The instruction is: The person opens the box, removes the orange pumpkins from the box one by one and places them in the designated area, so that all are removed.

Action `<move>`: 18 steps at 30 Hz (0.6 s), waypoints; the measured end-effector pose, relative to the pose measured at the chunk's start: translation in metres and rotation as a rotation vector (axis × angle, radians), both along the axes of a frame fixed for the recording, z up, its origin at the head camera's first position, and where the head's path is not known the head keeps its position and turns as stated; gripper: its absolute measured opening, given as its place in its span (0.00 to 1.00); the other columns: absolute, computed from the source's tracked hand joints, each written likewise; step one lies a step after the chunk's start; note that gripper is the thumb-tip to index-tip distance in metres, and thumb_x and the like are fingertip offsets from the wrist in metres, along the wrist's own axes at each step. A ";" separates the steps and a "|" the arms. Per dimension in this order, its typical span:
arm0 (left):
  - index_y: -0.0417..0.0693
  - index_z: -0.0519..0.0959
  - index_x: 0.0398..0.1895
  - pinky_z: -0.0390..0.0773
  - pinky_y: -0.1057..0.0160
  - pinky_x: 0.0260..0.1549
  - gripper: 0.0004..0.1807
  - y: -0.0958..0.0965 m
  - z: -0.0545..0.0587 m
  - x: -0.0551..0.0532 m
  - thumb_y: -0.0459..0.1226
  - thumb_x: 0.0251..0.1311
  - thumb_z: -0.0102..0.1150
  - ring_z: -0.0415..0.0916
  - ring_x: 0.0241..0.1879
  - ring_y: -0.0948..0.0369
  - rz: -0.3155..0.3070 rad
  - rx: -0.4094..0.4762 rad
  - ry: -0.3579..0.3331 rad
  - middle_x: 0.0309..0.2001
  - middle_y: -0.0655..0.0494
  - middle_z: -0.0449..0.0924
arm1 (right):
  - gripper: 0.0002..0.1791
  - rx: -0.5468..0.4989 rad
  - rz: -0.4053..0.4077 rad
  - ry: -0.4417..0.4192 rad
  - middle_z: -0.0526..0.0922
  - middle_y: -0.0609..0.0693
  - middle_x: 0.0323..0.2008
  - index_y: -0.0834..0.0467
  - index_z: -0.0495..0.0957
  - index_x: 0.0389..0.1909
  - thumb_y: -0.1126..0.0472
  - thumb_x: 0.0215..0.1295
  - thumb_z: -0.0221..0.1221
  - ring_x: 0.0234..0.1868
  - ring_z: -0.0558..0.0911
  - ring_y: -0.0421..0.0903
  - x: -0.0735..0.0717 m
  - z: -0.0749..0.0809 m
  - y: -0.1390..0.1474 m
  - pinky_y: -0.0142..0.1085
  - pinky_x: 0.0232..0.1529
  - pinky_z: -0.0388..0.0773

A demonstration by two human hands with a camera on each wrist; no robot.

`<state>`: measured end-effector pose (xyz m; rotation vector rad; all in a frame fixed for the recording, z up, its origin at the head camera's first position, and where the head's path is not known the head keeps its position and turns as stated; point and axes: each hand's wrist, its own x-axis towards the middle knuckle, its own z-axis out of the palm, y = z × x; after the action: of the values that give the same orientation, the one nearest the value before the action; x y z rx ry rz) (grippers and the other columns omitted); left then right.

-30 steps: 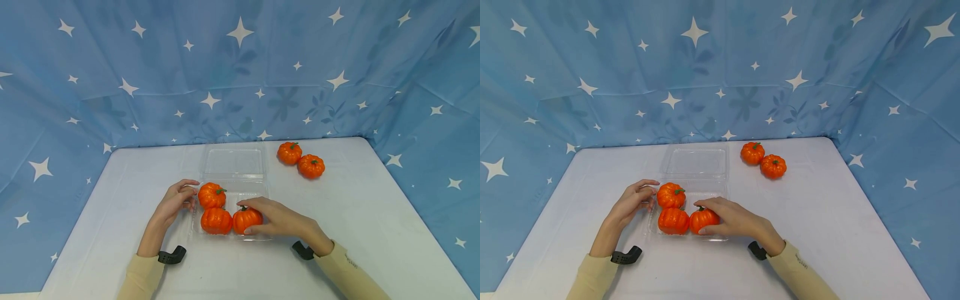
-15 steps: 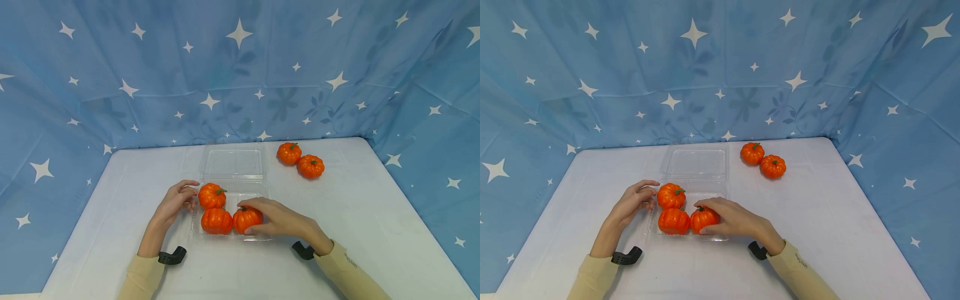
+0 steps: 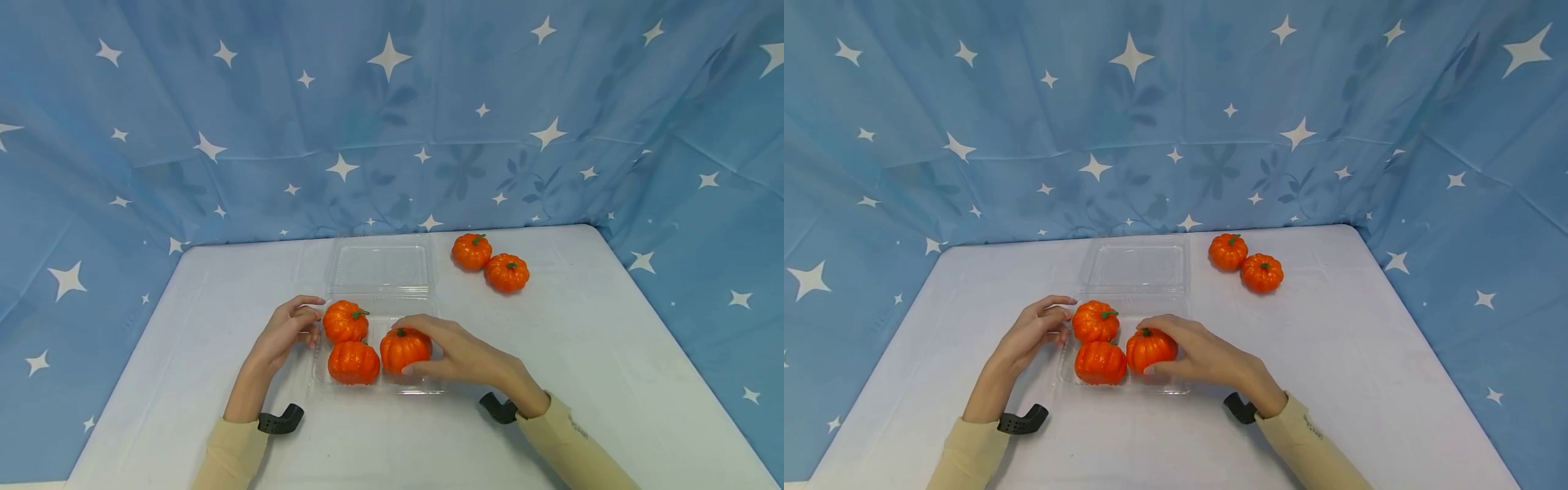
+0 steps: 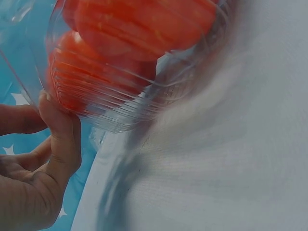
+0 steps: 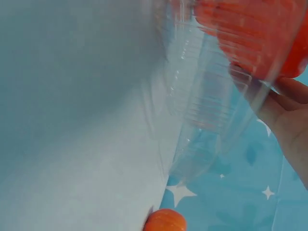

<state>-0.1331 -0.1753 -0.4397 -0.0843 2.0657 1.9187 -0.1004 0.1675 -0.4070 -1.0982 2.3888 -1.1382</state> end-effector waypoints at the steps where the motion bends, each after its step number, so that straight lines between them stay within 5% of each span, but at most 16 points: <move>1: 0.32 0.67 0.66 0.80 0.64 0.23 0.22 0.000 0.000 0.000 0.31 0.73 0.51 0.72 0.21 0.61 -0.002 0.001 0.000 0.26 0.52 0.78 | 0.34 -0.013 -0.001 0.016 0.77 0.41 0.64 0.49 0.69 0.71 0.48 0.67 0.68 0.63 0.76 0.42 0.000 0.001 0.001 0.41 0.63 0.79; 8: 0.32 0.67 0.66 0.80 0.65 0.23 0.22 -0.001 0.000 0.000 0.32 0.72 0.53 0.73 0.21 0.61 -0.008 0.001 -0.002 0.26 0.53 0.78 | 0.35 -0.075 -0.024 0.153 0.79 0.42 0.63 0.50 0.69 0.70 0.52 0.64 0.71 0.64 0.78 0.43 -0.003 0.008 0.010 0.42 0.66 0.77; 18: 0.31 0.65 0.67 0.80 0.66 0.23 0.23 0.000 0.002 0.001 0.32 0.72 0.53 0.74 0.22 0.62 -0.006 -0.003 -0.015 0.27 0.53 0.79 | 0.35 -0.076 -0.126 0.241 0.78 0.44 0.64 0.52 0.70 0.67 0.55 0.61 0.74 0.65 0.77 0.44 -0.008 0.016 0.025 0.43 0.68 0.75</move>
<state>-0.1318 -0.1757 -0.4379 -0.0931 2.0563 1.9062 -0.1083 0.1928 -0.3905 -1.1842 2.6522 -1.2071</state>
